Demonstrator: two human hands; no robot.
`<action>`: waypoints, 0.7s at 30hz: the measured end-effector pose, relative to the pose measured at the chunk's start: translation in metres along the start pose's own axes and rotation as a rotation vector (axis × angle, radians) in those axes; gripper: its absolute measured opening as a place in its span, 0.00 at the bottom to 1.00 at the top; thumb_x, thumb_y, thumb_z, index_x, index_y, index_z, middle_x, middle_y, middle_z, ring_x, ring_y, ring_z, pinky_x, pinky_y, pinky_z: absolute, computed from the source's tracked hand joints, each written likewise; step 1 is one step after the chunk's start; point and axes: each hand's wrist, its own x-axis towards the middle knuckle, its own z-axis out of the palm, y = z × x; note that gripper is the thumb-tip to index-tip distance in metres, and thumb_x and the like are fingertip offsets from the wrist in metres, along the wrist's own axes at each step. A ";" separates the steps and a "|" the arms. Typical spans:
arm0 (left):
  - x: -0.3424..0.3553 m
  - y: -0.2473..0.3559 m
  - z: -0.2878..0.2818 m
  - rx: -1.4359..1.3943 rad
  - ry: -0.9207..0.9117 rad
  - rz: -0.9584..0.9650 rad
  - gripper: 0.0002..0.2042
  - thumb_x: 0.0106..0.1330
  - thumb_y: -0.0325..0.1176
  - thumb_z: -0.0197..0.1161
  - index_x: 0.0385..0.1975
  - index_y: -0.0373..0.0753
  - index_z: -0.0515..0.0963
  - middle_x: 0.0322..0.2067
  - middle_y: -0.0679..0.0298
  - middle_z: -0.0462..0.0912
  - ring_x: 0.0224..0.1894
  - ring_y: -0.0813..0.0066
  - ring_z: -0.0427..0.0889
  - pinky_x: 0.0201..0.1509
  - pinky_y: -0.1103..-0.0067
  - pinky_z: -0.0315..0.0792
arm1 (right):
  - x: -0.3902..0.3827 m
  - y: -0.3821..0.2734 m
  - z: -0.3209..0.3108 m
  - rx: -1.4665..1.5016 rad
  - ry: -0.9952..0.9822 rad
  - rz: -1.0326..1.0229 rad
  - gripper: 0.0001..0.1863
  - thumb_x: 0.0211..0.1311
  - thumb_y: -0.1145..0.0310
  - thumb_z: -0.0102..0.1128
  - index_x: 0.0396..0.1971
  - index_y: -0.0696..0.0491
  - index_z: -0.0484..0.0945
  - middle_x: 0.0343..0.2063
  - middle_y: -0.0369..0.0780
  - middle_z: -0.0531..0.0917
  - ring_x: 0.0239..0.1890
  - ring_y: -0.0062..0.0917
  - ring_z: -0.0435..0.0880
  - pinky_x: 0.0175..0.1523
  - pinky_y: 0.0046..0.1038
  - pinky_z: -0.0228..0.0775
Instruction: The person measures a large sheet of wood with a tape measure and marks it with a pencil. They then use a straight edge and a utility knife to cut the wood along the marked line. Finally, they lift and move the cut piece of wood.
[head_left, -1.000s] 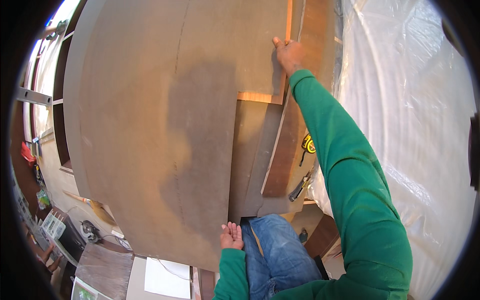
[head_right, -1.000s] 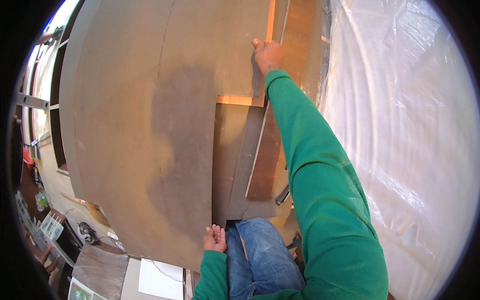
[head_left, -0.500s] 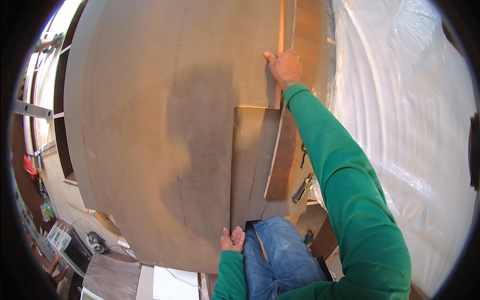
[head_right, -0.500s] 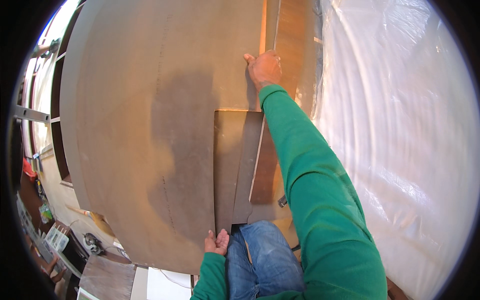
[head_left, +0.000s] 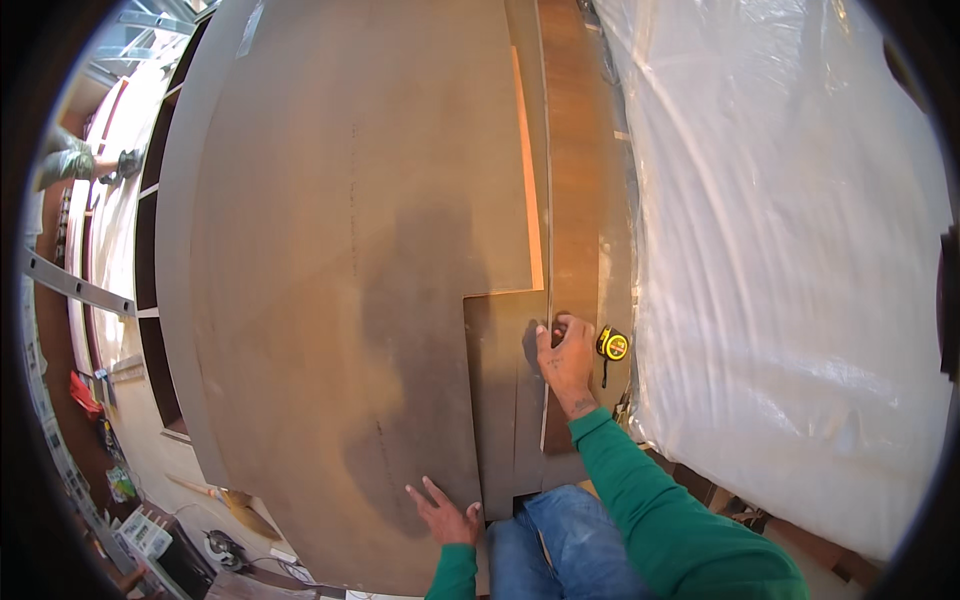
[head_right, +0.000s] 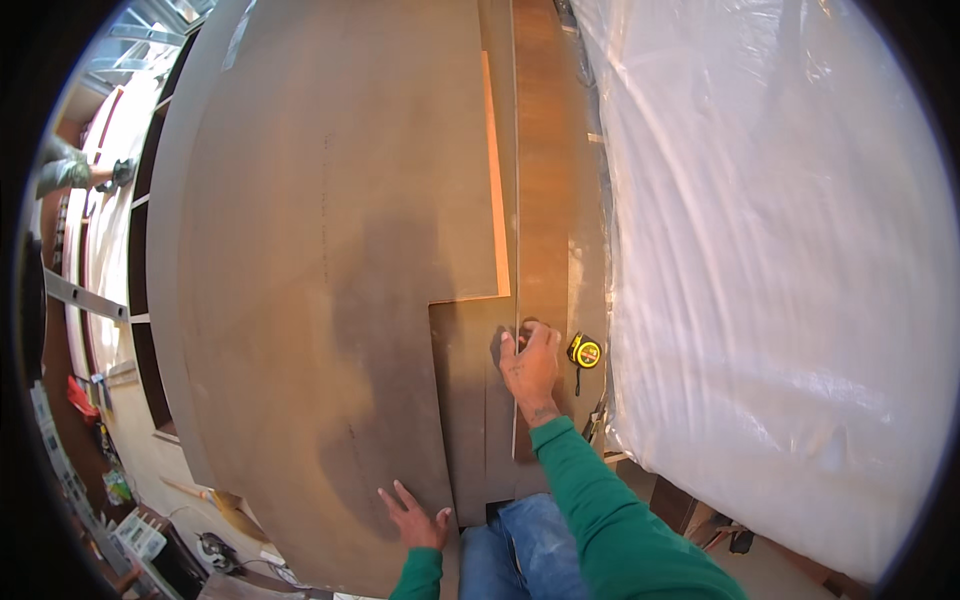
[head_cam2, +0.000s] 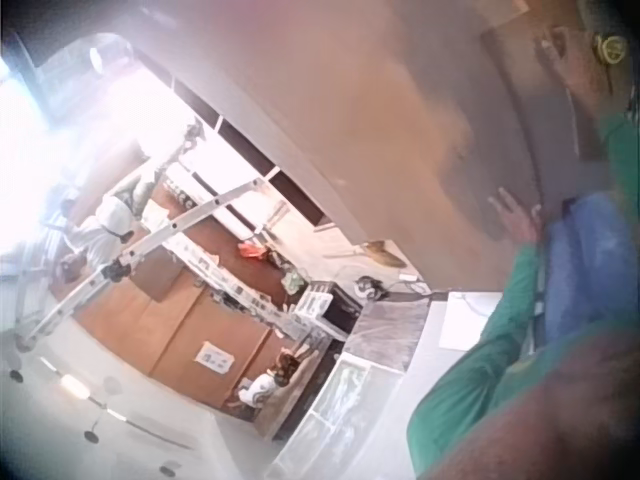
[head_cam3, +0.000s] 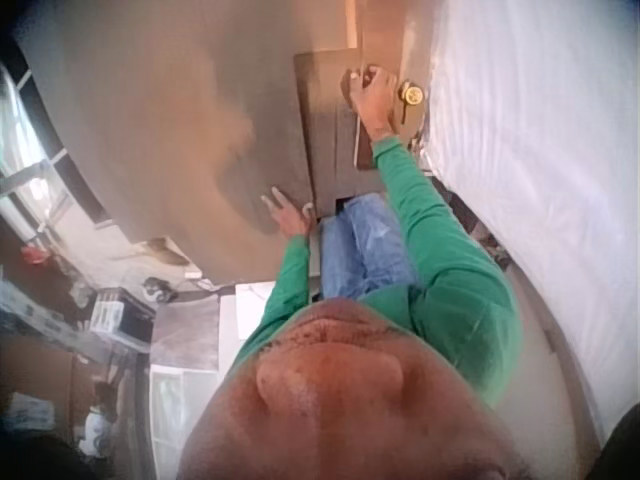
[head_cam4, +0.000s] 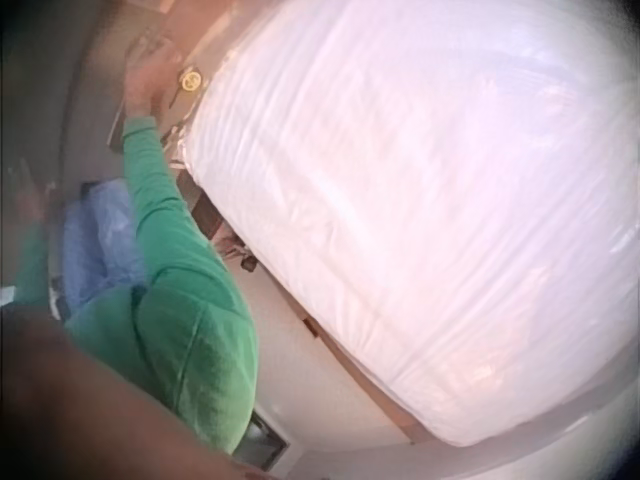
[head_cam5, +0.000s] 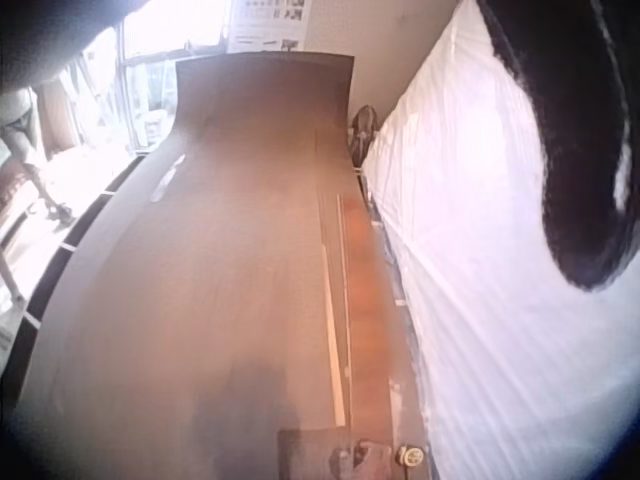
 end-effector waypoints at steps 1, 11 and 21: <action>0.004 -0.001 -0.001 0.012 -0.067 -0.046 0.64 0.56 0.47 0.82 0.81 0.35 0.35 0.78 0.32 0.26 0.79 0.34 0.49 0.74 0.57 0.66 | -0.003 0.003 -0.004 -0.061 0.034 0.026 0.34 0.61 0.53 0.74 0.56 0.62 0.72 0.52 0.53 0.76 0.54 0.48 0.78 0.58 0.45 0.72; 0.039 -0.015 0.036 0.207 -0.364 -0.216 0.69 0.57 0.57 0.78 0.79 0.27 0.28 0.76 0.26 0.21 0.79 0.29 0.46 0.72 0.56 0.69 | -0.028 0.018 -0.024 -0.409 -0.170 0.167 0.74 0.42 0.39 0.83 0.76 0.70 0.46 0.66 0.65 0.66 0.70 0.57 0.65 0.74 0.52 0.57; 0.092 0.083 -0.108 -0.016 -0.302 0.075 0.37 0.69 0.64 0.62 0.57 0.31 0.80 0.49 0.42 0.87 0.55 0.42 0.84 0.61 0.57 0.76 | -0.030 0.009 -0.085 -0.318 -0.143 0.058 0.50 0.32 0.36 0.86 0.42 0.62 0.70 0.43 0.51 0.77 0.53 0.48 0.74 0.61 0.48 0.65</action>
